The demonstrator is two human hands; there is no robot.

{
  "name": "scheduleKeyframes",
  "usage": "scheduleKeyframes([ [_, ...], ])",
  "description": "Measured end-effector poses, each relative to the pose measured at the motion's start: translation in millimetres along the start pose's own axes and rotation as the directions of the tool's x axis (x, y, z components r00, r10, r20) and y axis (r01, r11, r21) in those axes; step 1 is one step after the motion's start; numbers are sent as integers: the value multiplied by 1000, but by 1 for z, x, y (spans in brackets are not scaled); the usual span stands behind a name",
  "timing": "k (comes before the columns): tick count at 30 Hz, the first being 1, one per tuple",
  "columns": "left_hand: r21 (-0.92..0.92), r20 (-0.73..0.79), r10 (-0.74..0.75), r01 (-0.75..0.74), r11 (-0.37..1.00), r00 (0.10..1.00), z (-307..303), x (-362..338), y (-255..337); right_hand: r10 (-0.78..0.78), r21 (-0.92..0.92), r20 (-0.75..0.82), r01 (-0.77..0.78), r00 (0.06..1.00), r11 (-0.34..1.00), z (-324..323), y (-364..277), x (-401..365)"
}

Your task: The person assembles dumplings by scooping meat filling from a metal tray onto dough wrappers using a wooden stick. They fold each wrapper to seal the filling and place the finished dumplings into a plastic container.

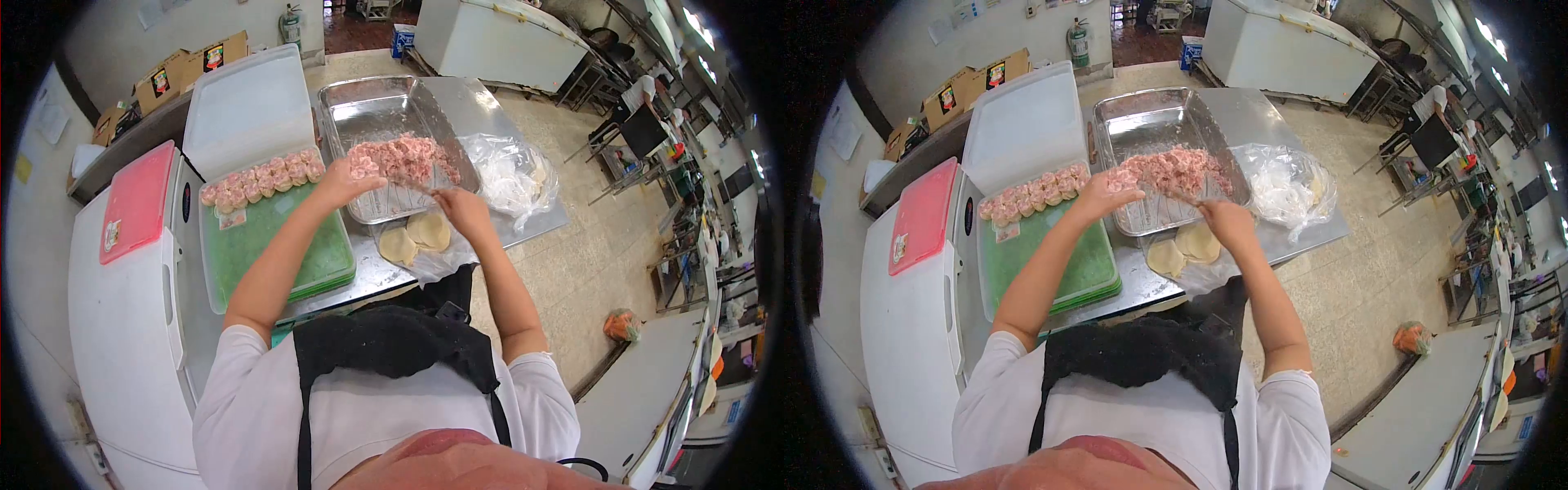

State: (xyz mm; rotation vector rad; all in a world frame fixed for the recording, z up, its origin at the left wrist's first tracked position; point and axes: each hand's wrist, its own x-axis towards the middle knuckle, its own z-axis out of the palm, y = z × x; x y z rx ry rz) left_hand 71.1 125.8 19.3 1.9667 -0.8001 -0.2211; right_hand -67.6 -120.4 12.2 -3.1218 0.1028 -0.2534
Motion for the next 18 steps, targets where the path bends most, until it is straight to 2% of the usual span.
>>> scheduleKeyframes([
  [1, -34, -25, 69, -70, 997, 997, -5, 0, 3, 41, 214, -70, -25, 997, 977, -5, 3, -4],
  [2, -29, -27, 70, -71, 997, 997, -10, 2, 6, 90, 417, -126, -30, 988, 908, -9, 5, -6],
  [3, -131, 20, 121, -117, 984, 992, -16, -2, 20, 131, 541, -75, -70, 989, 838, -23, 2, -9],
  [4, -236, 64, 176, -156, 959, 982, -20, -5, 29, 137, 546, -68, -78, 988, 834, -32, -3, -12],
  [5, -235, 71, 173, -152, 960, 982, -22, -4, 30, 78, 656, -70, -13, 994, 755, -40, -9, -13],
  [6, -129, 68, 194, -185, 974, 979, -25, -2, 30, 19, 752, -82, 49, 996, 657, -50, -17, -15],
  [7, -22, 66, 216, -215, 976, 974, -28, -1, 32, -19, 761, -75, 69, 997, 646, -66, -34, -18],
  [8, -23, 71, 212, -211, 977, 975, -31, 0, 34, -16, 764, -70, 64, 997, 642, -63, -36, -19],
  [10, 104, 154, 364, -382, 918, 919, -40, -4, 50, -98, 790, 36, 32, 994, 612, -57, -37, -12],
  [11, 106, 150, 361, -378, 920, 920, -43, -10, 59, -146, 722, -155, 213, 977, 659, -60, -30, -8],
  [12, 98, 119, 247, -259, 961, 962, -44, -18, 69, -154, 722, -156, 219, 976, 657, -72, -30, -10],
  [13, 86, 89, 131, -138, 987, 987, -46, -22, 73, -147, 616, -144, 205, 979, 761, -93, -32, -12],
  [14, 88, 85, 129, -136, 987, 988, -45, -21, 67, -135, 497, -133, 184, 982, 848, -104, -34, -15],
  [15, 8, 99, 97, -98, 995, 990, -43, -19, 61, -136, 547, -209, 231, 968, 804, -102, -40, -17],
  [16, -73, 118, 66, -58, 996, 991, -41, -17, 56, -135, 549, -206, 229, 969, 804, -95, -46, -15],
  [17, -76, 121, 63, -54, 996, 991, -41, -16, 50, -171, 604, -136, 219, 976, 767, -84, -51, -14],
  [18, 50, 71, 210, -214, 976, 975, -42, -17, 52, -209, 656, -67, 201, 976, 728, -75, -53, -13],
])
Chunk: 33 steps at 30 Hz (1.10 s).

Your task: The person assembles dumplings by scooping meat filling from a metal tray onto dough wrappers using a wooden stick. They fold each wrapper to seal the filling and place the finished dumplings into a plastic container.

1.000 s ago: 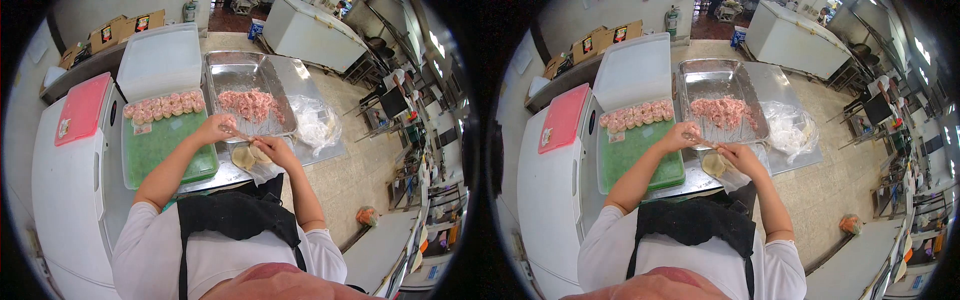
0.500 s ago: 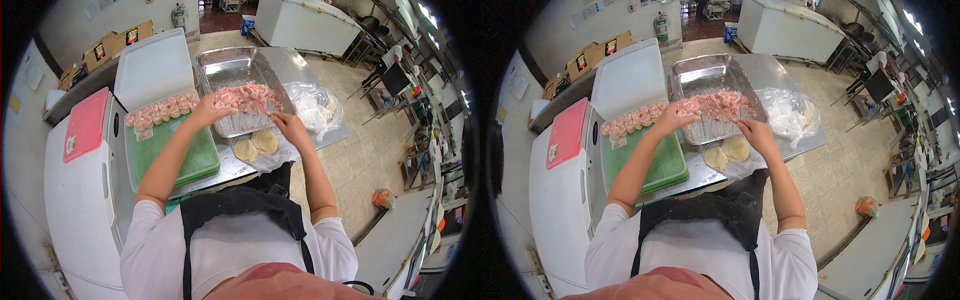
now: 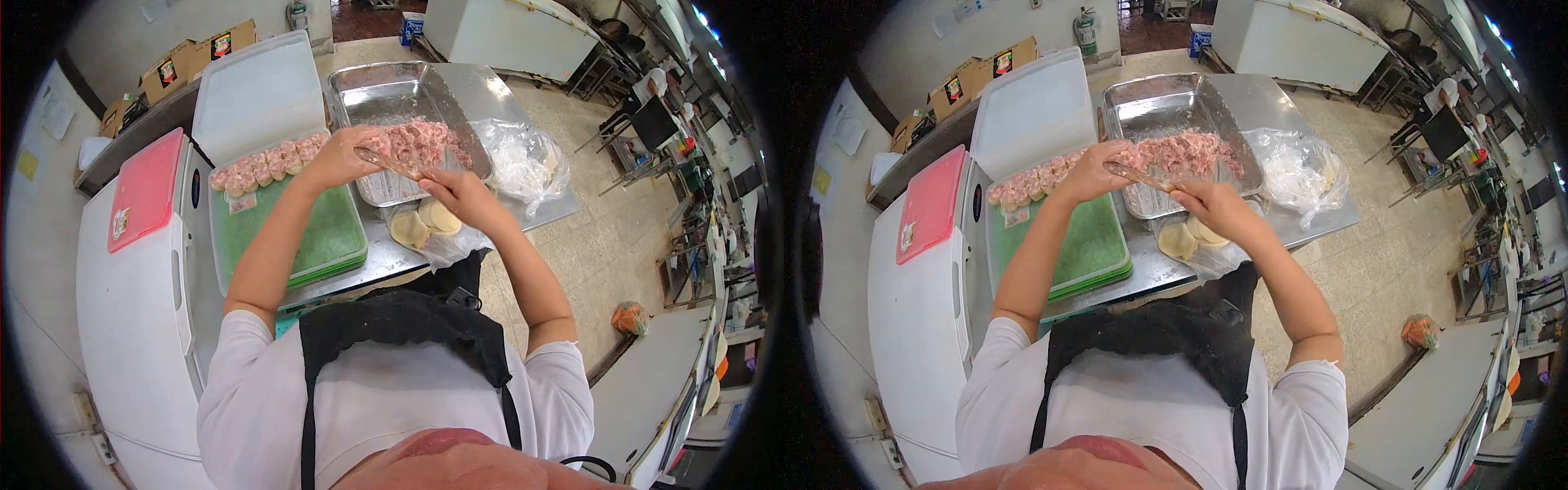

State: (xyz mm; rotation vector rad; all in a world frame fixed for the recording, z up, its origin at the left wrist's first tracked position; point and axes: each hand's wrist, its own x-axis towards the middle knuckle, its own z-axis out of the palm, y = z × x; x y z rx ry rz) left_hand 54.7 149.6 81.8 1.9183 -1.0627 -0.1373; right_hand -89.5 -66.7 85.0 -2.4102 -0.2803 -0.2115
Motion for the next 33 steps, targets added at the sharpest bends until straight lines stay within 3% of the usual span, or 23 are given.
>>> scheduleKeyframes([
  [1, 143, -42, 153, -145, 979, 987, -1, -1, 2, -16, -55, -19, 15, 1000, 998, -5, 6, 1],
  [2, 141, -49, 150, -141, 980, 988, -1, -1, 3, -18, -58, -12, 18, 1000, 998, -14, 11, -1],
  [4, 113, 2, -100, 99, 989, 995, -4, -2, 4, -72, -380, -71, 40, 995, 924, -39, -3, 1],
  [6, 136, -40, -26, 31, 990, 999, 3, 7, -20, -73, -389, -176, -2, 982, 921, -29, -21, -1],
  [8, 155, -72, 50, -39, 987, 996, 7, 12, -22, -246, -422, -328, 91, 912, 902, -9, -31, 1],
  [10, -84, 31, -206, 208, 975, 978, 4, 14, -4, -197, -500, -265, 40, 944, 865, 10, 20, 11],
  [12, -49, 18, -181, 182, 982, 983, 6, 9, -19, 132, -769, -125, -180, 983, 613, -2, 85, 15],
  [13, -3, 17, -155, 155, 988, 988, 2, 6, -20, 133, -765, -133, -187, 982, 616, -6, 81, 9],
  [15, -126, 45, -161, 165, 978, 986, -7, 2, -11, 278, -426, -243, -360, 929, 830, -24, 68, 1],
  [16, -256, 89, -176, 193, 947, 980, -7, -3, -4, 288, -425, -242, -368, 927, 827, -29, 61, -1],
  [17, -259, 99, -176, 196, 946, 979, -7, -3, 4, 240, -180, -242, -286, 940, 941, -34, 53, -2],
  [18, -176, -32, -25, 19, 984, 999, -8, -3, 12, 189, 75, -257, -175, 948, 982, -38, 44, -2],
  [19, -70, -149, 138, -150, 986, 979, -7, -2, 16, 99, 149, -225, -66, 969, 987, -37, 32, -2],
  [22, -192, 40, 187, -176, 965, 982, -3, 7, -7, 10, 18, -59, -9, 998, 1000, -15, 0, 3],
  [23, -194, 41, 184, -173, 966, 982, -3, 6, -9, 40, 85, 7, -40, 999, 996, -9, 1, 5],
  [24, -46, 64, 176, -174, 984, 982, -5, 6, -7, 40, 86, 9, -40, 999, 995, -15, 2, 6],
  [25, 105, 80, 166, -174, 979, 983, -8, 6, -6, -61, -87, -56, 56, 997, 995, -27, 2, 7],
  [26, 109, 70, 165, -172, 979, 984, -7, 4, -16, -175, -262, -102, 143, 979, 954, -34, 3, 10],
  [27, 164, -23, 111, -106, 981, 994, -2, 2, -35, -146, -405, -202, 53, 969, 913, -32, 1, 7],
  [29, 209, -120, 54, -28, 977, 991, -6, 2, -39, -177, -431, -194, 78, 965, 899, -20, -15, 5],
  [31, 42, 121, -7, 2, 999, 993, -17, 4, -18, -243, -479, -203, 120, 948, 869, -7, -11, 9],
  [32, 39, 121, -13, 8, 999, 993, -12, 0, -21, -240, -477, -198, 120, 950, 871, -9, -10, 9],
  [33, 65, -24, -18, 20, 998, 1000, -6, -5, -27, -222, -473, -207, 101, 953, 875, -18, -10, 10],
])
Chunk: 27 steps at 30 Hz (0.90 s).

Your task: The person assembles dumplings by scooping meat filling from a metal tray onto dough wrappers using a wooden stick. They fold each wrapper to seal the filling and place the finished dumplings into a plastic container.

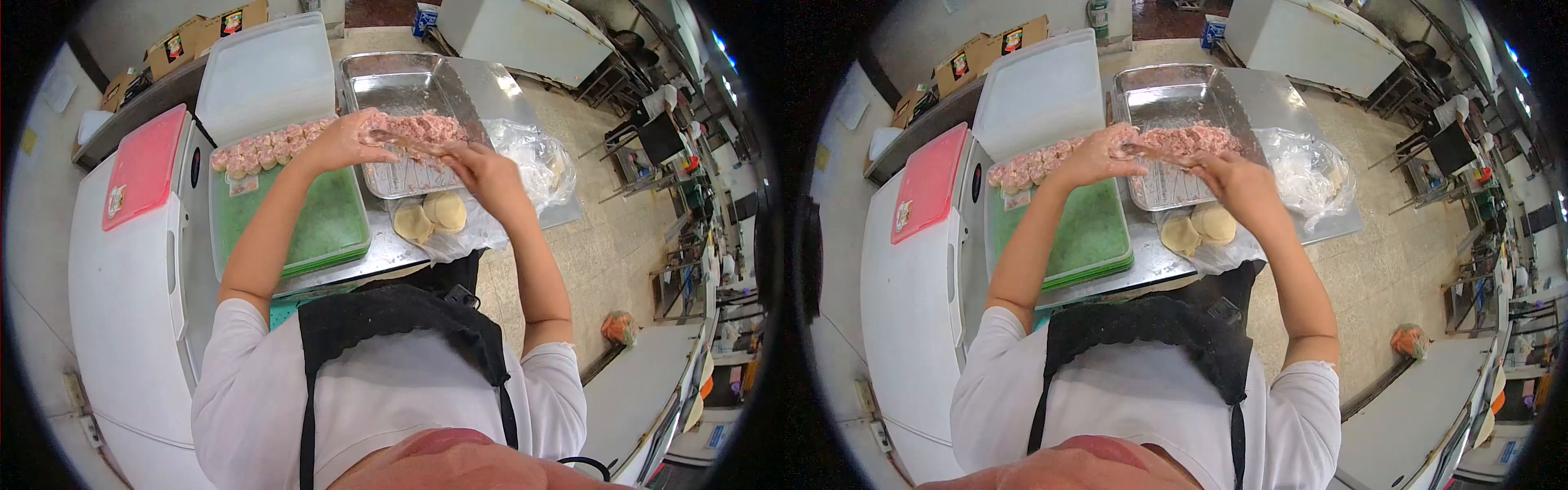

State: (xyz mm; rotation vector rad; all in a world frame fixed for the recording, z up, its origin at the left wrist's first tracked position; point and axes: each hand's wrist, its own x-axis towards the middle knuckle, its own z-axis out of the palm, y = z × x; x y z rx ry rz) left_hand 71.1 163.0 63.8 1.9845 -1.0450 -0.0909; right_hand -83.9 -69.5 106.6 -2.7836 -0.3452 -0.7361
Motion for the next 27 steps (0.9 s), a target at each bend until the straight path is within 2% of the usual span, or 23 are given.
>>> scheduleKeyframes([
  [1, 30, -151, -10, 15, 999, 988, 1, -3, -1, 13, 0, -2, -13, 1000, 1000, -7, 1, 7],
  [2, 34, -161, -14, 20, 999, 987, -2, -3, 0, 71, 11, 26, -72, 997, 997, -15, -7, 8],
  [4, -219, -7, -11, 9, 976, 1000, -11, -7, 8, 51, 79, 44, -54, 998, 995, -6, -17, 7],
  [5, -216, -6, -23, 21, 976, 1000, -13, -8, 9, 34, 139, 61, -42, 998, 989, 0, -20, 6],
  [6, -143, 45, -58, 64, 988, 997, -16, -8, 8, 84, 147, 175, -110, 981, 983, 11, -20, 6],
  [7, -68, 88, -101, 107, 992, 991, -21, -11, 7, 71, 160, 182, -101, 981, 982, 16, -20, 5],
  [9, 15, 14, -120, 119, 993, 993, -36, -25, 8, 97, 270, 184, -145, 978, 952, 20, -13, 5],
  [10, 95, -40, -115, 119, 988, 993, -43, -34, 6, 46, 314, 126, -84, 991, 946, 21, -5, 3],
  [11, 102, -55, -139, 144, 984, 989, -52, -44, -2, 25, 334, 135, -69, 991, 940, 22, 2, 1],
  [13, -123, -100, -211, 198, 972, 972, -80, -68, -31, 122, 463, 122, -165, 985, 871, 21, 16, -10],
  [14, -119, -163, -260, 243, 963, 952, -95, -83, -49, 113, 474, 128, -161, 985, 866, 21, 24, -17],
  [16, -108, -259, -303, 284, 953, 917, -125, -112, -64, 303, 510, 244, -388, 921, 768, 20, 36, -31],
  [17, -106, -261, -312, 294, 950, 914, -134, -126, -70, 299, 515, 251, -389, 921, 764, 19, 37, -35],
  [18, 106, -385, -352, 419, 902, 853, -142, -139, -75, 372, 523, 284, -468, 884, 712, 17, 38, -39],
  [19, 296, -508, -350, 541, 787, 787, -150, -150, -79, 442, 528, 317, -543, 839, 653, 17, 37, -42],
  [20, 300, -504, -353, 543, 784, 788, -156, -159, -87, 453, 561, 310, -546, 836, 623, 18, 35, -46],
  [22, 477, -476, -332, 556, 681, 815, -161, -168, -99, 470, 562, 314, -561, 825, 608, 20, 27, -50],
  [26, 415, -506, -356, 584, 698, 785, -144, -166, -103, 463, 533, 335, -570, 821, 626, 20, 8, -54],
  [27, 514, -496, -338, 584, 628, 800, -140, -163, -102, 468, 529, 335, -574, 818, 625, 19, 2, -53],
])
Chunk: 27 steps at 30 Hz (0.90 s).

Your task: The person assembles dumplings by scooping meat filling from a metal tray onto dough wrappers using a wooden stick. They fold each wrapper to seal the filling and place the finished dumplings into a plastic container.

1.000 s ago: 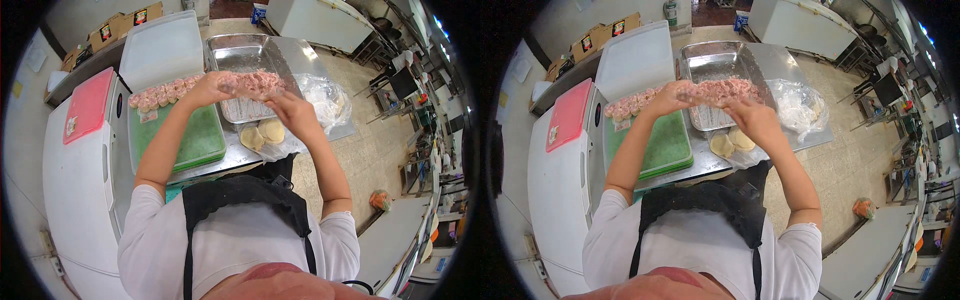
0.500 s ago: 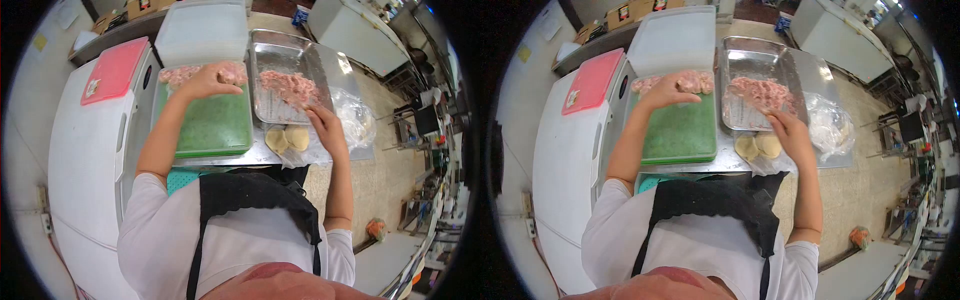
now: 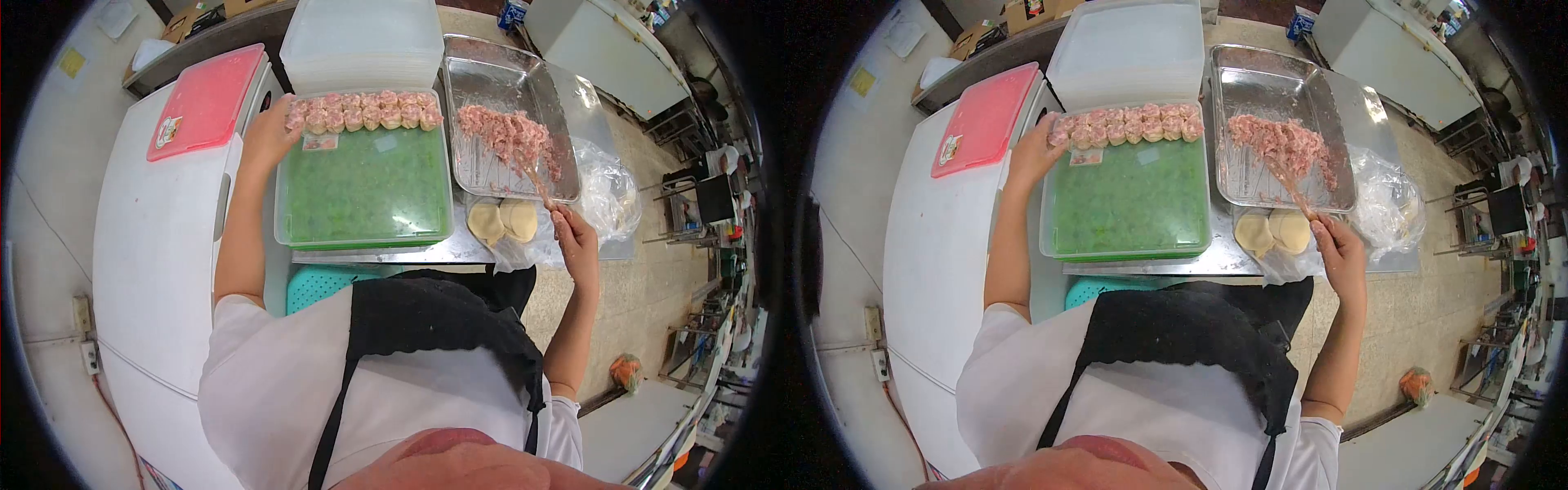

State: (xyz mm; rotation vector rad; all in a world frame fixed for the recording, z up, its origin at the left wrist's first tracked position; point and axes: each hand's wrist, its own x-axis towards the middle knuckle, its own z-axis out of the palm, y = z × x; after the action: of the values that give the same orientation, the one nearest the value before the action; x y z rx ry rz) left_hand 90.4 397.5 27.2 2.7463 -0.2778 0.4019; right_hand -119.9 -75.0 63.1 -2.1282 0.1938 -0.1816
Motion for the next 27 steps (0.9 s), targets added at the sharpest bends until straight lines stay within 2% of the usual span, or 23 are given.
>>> scheduleKeyframes([
  [1, 117, -1, 24, -24, 993, 1000, 3, 0, 2, 18, 16, 11, -18, 1000, 1000, 2, -6, -2],
  [4, 210, -5, 101, -98, 973, 995, 13, 2, -1, 19, 36, 5, -19, 1000, 999, 9, -14, -8],
  [11, 253, -54, 136, -118, 960, 989, 29, -3, -19, -14, 69, -8, 15, 1000, 997, 10, -15, -8],
  [13, 243, -203, 208, -156, 957, 957, 34, -5, -22, -4, 82, -2, 4, 1000, 997, 9, -10, -4],
  [16, 244, -122, 127, -94, 965, 984, 28, -8, -20, -26, 87, 14, 24, 1000, 996, 5, 1, 1],
  [18, 251, -152, 159, -117, 961, 976, 34, -10, -23, -50, 85, 25, 48, 998, 995, 0, 10, 2],
  [20, 258, -173, 199, -150, 954, 965, 37, -7, -27, -26, 121, 14, 24, 1000, 992, -7, 20, 1],
  [25, 267, -30, 114, -102, 958, 993, 38, 11, -29, 63, 141, -6, -62, 998, 988, -31, 47, -9],
  [27, 346, -5, 151, -140, 928, 989, 39, 16, -28, 114, 139, -32, -108, 993, 984, -44, 58, -16],
])
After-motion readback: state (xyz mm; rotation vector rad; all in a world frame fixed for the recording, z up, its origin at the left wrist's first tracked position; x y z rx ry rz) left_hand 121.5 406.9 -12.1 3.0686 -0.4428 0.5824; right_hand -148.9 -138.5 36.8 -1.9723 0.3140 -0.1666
